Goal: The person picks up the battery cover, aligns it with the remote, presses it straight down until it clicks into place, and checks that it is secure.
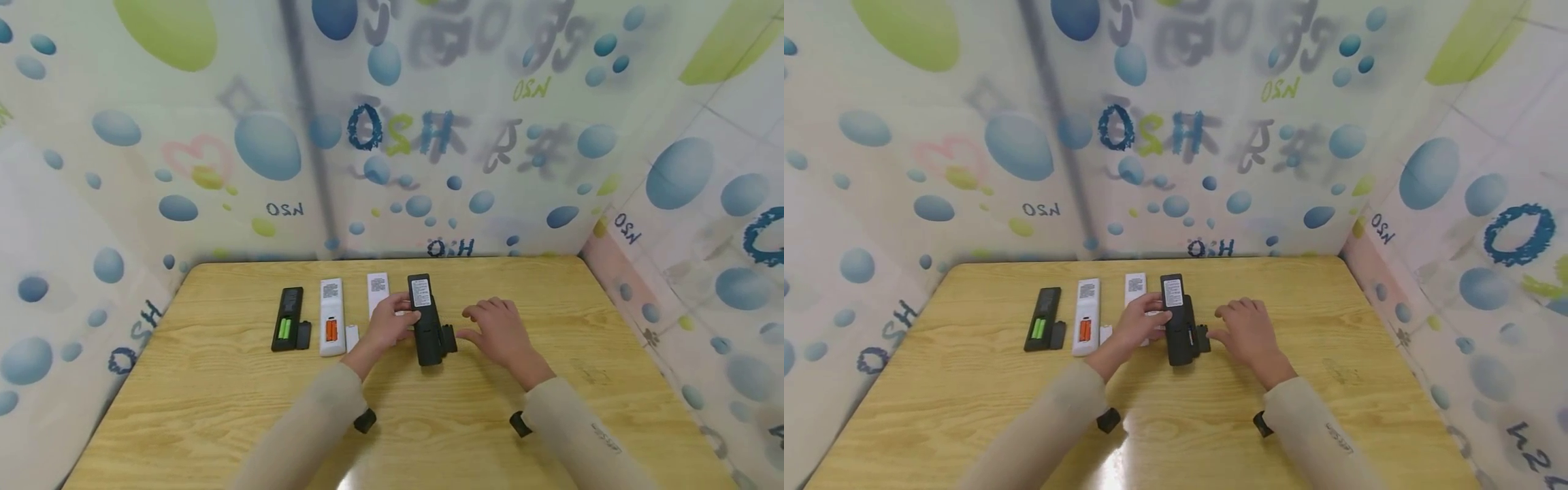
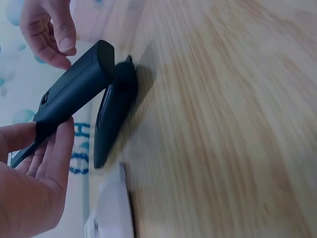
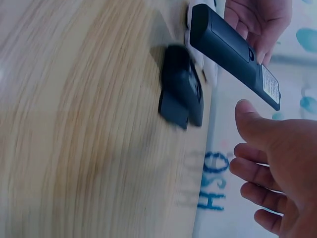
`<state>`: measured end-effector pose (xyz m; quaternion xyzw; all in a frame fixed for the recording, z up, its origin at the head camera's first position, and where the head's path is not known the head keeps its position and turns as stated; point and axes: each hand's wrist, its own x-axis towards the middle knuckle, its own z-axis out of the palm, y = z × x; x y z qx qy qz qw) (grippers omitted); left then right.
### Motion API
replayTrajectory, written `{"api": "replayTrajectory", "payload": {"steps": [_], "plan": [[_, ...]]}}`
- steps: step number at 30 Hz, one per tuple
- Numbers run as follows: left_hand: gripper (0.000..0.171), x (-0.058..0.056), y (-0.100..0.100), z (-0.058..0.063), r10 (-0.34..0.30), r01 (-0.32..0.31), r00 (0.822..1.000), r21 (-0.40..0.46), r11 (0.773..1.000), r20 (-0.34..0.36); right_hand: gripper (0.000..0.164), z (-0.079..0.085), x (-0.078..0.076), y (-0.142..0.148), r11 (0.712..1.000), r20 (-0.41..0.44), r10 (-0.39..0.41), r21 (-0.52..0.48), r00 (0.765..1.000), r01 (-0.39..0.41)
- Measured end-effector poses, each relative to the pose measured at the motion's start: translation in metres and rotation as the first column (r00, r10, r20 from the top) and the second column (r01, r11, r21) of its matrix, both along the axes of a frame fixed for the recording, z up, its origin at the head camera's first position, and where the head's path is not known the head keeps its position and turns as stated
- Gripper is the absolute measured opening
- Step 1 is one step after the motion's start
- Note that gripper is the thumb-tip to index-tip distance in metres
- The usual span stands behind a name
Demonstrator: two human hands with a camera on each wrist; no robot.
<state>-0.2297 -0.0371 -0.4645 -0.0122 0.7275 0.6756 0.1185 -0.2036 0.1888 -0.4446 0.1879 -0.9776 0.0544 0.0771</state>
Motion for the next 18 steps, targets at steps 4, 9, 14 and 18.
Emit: {"api": "replayTrajectory", "payload": {"steps": [4,9,14,18], "plan": [[0.044,-0.004,0.018,0.006,-0.026,0.026,1.0,-0.018,1.0,0.013,0.041,0.003,-0.002,0.017,0.999,0.013,-0.033,0.023,0.999,0.033],[0.042,-0.007,0.044,0.009,-0.038,0.038,0.999,-0.033,0.999,-0.013,0.041,0.006,-0.003,0.038,0.997,0.009,-0.064,0.032,0.998,0.064],[0.04,-0.008,0.067,0.009,-0.054,0.054,0.999,-0.03,0.998,0.001,0.039,0.006,-0.004,0.056,0.997,-0.014,-0.073,0.023,0.997,0.074],[0.039,-0.007,0.081,0.005,-0.064,0.065,0.998,-0.03,0.997,0.029,0.039,0.006,-0.003,0.064,0.996,-0.011,-0.083,0.043,0.996,0.083]]}}
